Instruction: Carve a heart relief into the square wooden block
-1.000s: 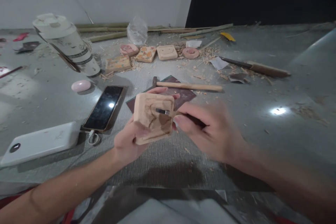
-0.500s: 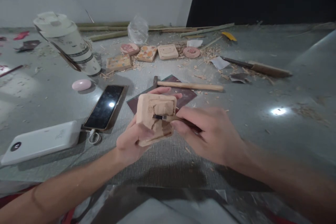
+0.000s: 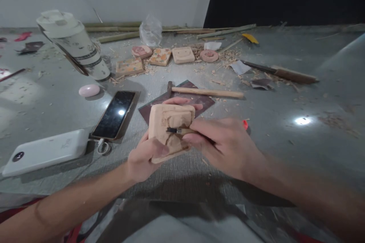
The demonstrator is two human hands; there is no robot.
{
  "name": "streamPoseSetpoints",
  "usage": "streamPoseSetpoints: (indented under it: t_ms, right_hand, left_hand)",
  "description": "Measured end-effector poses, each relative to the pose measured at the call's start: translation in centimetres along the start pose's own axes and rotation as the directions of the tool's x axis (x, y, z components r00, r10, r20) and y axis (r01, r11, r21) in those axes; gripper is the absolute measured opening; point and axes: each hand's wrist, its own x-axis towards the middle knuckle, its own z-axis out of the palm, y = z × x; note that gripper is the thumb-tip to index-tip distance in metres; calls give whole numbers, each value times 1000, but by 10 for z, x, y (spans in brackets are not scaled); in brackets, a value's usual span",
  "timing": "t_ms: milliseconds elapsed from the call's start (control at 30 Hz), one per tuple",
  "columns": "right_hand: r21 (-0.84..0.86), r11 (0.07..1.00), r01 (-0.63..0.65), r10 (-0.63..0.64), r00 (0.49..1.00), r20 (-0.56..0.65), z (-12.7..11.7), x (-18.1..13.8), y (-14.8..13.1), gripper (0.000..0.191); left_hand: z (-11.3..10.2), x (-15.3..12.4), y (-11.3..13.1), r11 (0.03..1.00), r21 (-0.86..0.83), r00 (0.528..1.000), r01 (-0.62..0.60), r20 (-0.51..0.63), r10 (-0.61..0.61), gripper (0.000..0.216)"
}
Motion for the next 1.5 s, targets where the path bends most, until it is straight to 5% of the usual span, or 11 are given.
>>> streamPoseSetpoints:
  t_ms: [300,533,767,967,1233,1500]
  right_hand:
    - [-211,975,70,-84,995,-61,5,-2,0,45]
    - [7,1000,18,-18,1000,-20,5,0,1,41]
    - [-280,954,108,-126,991,-49,4,-3,3,48]
    - [-61,996,59,-60,998,-27,6,-1,0,43]
    - [-334,932,139,-172,982,-73,5,-5,2,48]
    - [-54,996,67,-69,997,-32,7,-1,-3,44]
  left_hand:
    - [0,-4,-2,999,16,998,45,-42,-44,63]
    - [-3,-4,-4,996,49,996,71,-66,-67,66]
    - [-4,-3,-5,998,32,999,53,-13,-53,62]
    - [6,-3,4,995,84,997,44,-64,-38,69]
    - [1,-4,-4,997,50,996,57,-65,-54,61]
    - [9,-3,7,995,47,993,89,-80,-85,70]
